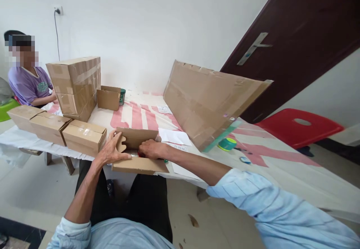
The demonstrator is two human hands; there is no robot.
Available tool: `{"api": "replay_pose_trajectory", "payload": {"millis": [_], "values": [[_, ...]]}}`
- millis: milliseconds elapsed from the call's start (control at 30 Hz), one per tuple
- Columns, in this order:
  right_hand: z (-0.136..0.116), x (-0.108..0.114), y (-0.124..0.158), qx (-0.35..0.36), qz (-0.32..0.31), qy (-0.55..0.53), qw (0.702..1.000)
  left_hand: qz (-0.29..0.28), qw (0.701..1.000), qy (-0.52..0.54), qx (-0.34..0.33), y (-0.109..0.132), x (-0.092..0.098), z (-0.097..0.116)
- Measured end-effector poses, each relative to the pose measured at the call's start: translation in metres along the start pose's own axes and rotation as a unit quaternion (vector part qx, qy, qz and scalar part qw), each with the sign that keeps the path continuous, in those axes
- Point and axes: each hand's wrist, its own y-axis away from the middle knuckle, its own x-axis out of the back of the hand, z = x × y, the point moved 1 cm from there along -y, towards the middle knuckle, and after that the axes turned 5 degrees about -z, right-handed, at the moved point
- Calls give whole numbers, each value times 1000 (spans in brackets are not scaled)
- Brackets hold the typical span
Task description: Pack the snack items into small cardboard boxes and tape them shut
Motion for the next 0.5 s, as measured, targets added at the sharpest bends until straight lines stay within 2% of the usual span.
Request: {"api": "replay_pose_trajectory", "payload": {"millis": [167,233,300,400,500], "values": [[0,5,15,14,14,3,1000,2,1000,3,19,-1,-4,1],[6,13,26,21,52,-8,998,5,1000,11,19,-2,-3,1],[17,25,38,31,124,-63,990,15,1000,20,9,-3,1,0],[40,45,61,66,247,-216,942,48,998,33,-25,-7,11,3],[61,62,82,89,307,-298,899,74,993,62,-69,-12,25,17]]}}
